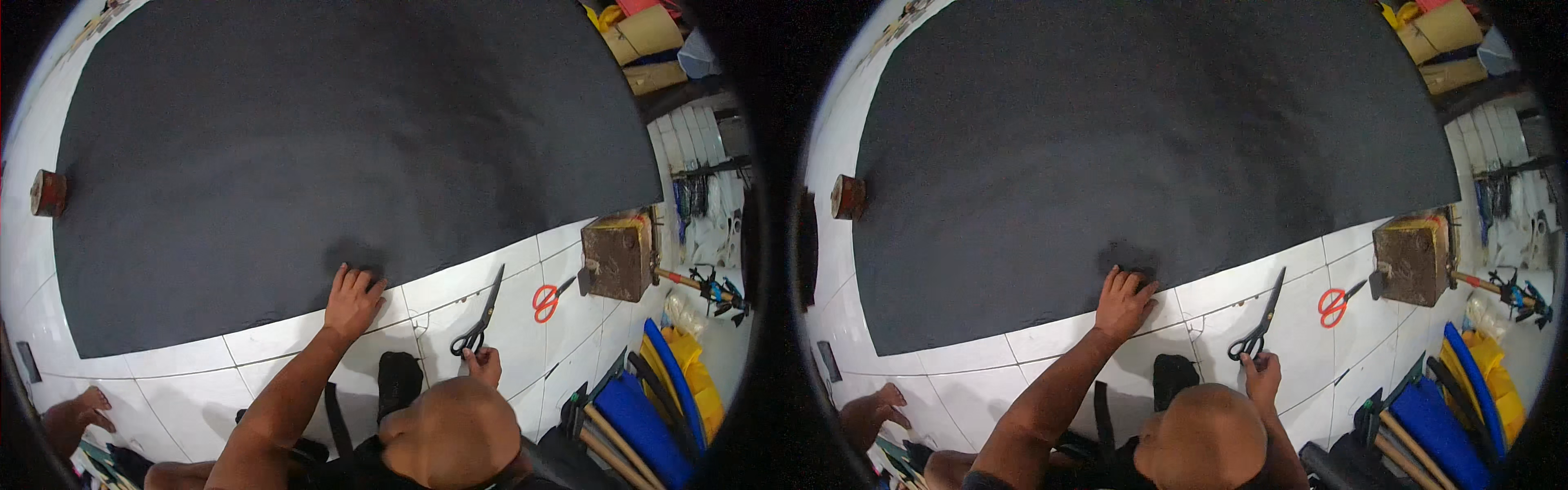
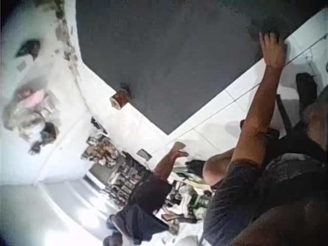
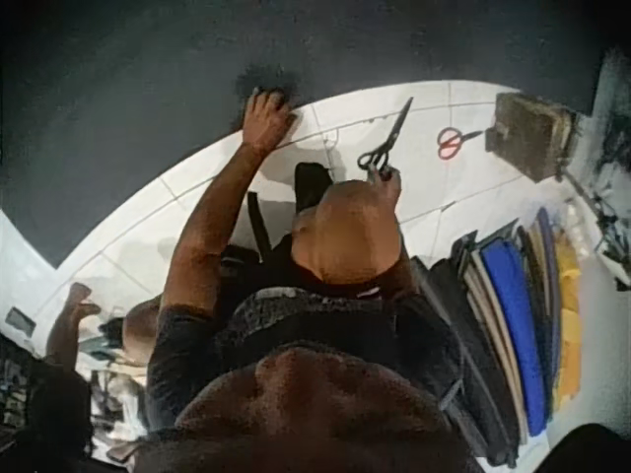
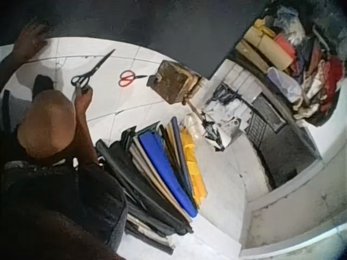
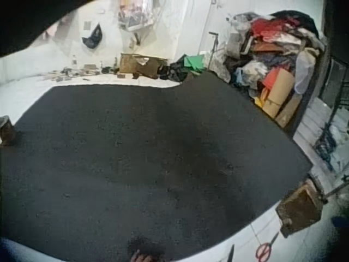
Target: The person cuts sheets of fabric with scissors, folds and aligns the layers on top of each other on the floor, and places a cylindrical weight on the fabric.
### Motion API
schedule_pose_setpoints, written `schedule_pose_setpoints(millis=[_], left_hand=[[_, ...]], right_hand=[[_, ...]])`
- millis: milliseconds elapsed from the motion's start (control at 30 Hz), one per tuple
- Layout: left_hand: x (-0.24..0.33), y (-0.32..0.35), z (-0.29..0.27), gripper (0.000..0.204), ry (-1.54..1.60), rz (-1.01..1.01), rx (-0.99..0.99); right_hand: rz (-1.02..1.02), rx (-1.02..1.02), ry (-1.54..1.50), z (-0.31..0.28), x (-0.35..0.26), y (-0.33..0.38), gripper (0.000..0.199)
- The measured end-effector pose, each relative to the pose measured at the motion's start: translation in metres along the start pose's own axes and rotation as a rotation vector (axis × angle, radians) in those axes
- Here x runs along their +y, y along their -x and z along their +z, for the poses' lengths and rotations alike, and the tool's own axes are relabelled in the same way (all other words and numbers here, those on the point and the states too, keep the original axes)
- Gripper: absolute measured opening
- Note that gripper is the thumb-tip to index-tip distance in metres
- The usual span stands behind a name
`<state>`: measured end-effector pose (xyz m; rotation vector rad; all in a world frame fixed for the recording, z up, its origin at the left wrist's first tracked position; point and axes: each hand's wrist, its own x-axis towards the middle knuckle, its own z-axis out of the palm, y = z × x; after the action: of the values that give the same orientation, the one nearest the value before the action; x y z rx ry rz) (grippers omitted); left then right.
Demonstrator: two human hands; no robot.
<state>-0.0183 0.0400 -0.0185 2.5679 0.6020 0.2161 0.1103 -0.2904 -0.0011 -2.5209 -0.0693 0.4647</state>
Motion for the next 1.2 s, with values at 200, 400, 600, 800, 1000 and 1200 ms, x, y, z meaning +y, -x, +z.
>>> schedule_pose_setpoints(millis=[200,400,600,800,1000,1200], left_hand=[[0.003,-0.010,0.008,0.023,-0.149,0.093,-0.049],[0.017,-0.023,0.002,0.015,-0.065,-0.035,-0.081],[0.025,-0.026,0.009,0.019,-0.005,-0.097,-0.036],[0.033,-0.024,0.022,0.022,-0.059,-0.121,0.059],[0.034,-0.026,0.027,0.019,0.015,-0.126,0.116],[0.036,-0.023,0.025,0.018,0.033,-0.140,0.163]], right_hand=[[-0.190,-0.074,0.179,-0.011,-0.033,-0.013,0.049],[-0.065,-0.247,0.324,-0.008,-0.049,-0.015,0.041],[0.245,-0.629,-0.329,-0.019,-0.023,0.000,0.034],[-0.073,-0.837,0.032,-0.009,-0.056,0.014,0.031],[0.158,-1.037,-0.073,0.005,-0.068,-0.006,0.040],[-0.009,-0.941,-0.025,0.024,-0.096,0.000,0.046]])
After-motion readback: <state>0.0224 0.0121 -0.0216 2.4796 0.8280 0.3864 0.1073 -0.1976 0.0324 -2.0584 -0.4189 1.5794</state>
